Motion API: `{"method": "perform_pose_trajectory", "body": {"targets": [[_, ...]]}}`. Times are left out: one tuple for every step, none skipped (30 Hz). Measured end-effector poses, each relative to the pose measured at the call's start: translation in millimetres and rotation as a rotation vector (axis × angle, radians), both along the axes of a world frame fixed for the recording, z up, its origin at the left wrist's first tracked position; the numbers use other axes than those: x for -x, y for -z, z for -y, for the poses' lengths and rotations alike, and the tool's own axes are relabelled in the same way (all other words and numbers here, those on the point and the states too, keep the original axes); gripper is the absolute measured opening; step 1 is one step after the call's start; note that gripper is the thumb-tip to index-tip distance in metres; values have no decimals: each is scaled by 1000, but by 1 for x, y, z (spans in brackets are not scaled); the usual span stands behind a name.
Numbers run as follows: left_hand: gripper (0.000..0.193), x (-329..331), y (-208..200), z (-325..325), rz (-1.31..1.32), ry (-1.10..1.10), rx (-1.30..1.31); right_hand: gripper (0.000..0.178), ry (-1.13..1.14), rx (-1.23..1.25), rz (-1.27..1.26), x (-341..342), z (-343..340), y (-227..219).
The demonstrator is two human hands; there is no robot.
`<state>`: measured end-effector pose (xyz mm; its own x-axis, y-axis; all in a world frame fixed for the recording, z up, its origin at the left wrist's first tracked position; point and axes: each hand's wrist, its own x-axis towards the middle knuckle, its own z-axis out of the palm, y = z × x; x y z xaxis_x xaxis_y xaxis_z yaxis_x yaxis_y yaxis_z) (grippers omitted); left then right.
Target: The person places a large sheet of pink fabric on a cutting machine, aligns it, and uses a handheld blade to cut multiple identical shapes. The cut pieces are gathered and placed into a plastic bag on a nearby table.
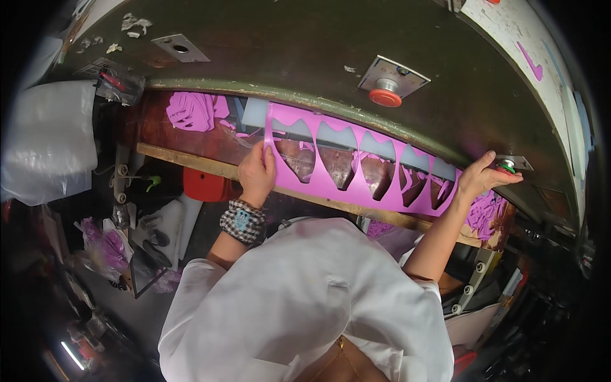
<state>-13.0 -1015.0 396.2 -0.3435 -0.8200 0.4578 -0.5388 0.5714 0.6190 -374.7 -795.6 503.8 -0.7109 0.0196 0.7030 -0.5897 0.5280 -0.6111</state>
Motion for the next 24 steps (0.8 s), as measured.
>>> {"method": "perform_pose_trajectory", "body": {"targets": [[14, 0, 0, -1, -17, -19, 15, 105, -13, -23, 2, 3, -8, 5], [14, 0, -1, -2, -14, -31, -6, 104, -37, -71, 0, 9, -15, 11], [14, 0, -2, -4, -29, -34, -9, 103, -53, -179, -58, 12, -26, 19], [13, 1, -3, -4, -46, -30, -15, 98, 31, -272, -153, 17, -38, 27], [13, 1, -4, -4, -39, -43, 5, 92, 73, -229, -31, 18, -54, 37], [13, 1, -5, -4, -33, -52, 17, 86, 114, -258, -57, 18, -71, 50], [14, 1, -6, -5, -39, -66, 31, 72, 126, -182, -3, 19, -89, 63], [15, 0, -5, -5, 16, -84, 17, 57, 161, 93, 479, 16, -105, 77], [17, 0, -5, -5, 68, -99, 4, 55, 107, 31, 463, 18, -117, 89], [20, -1, -5, -6, 124, -108, -7, 53, 106, -6, 487, 18, -129, 96], [21, -2, -4, -6, 148, -111, -26, 51, 135, -53, 594, 20, -137, 101], [22, -3, -4, -6, 168, -115, -42, 52, 141, -200, 557, 25, -141, 103], [23, -5, -4, -7, 199, -115, -71, 53, 177, -354, 600, 29, -144, 103], [23, -7, -3, -7, 178, -104, -84, 54, 199, -491, 556, 33, -144, 101], [22, -9, -3, -7, 169, -94, -113, 57, 197, -564, 630, 35, -145, 97], [22, -10, -4, -8, 135, -83, -97, 59, 176, -616, 619, 36, -146, 94], [22, -12, -5, -7, 126, -70, -157, 62, 126, -652, 597, 36, -148, 90], [21, -15, -7, -8, 97, -52, -173, 57, 118, -697, 643, 33, -153, 85], [21, -17, -10, -7, 60, -31, -169, 54, 62, -650, 633, 30, -156, 81], [19, -20, -13, -6, 36, -6, -225, 50, -33, -523, 635, 26, -164, 75], [19, -22, -17, -4, 66, 12, -283, 46, -117, -411, 673, 24, -166, 70], [18, -24, -22, -3, 92, 21, -326, 44, -102, -429, 729, 23, -168, 61], [17, -24, -27, 2, 126, 34, -372, 42, -85, -445, 793, 25, -160, 55], [16, -24, -32, 8, 181, 51, -341, 40, 150, -744, 845, 27, -149, 44]]}}
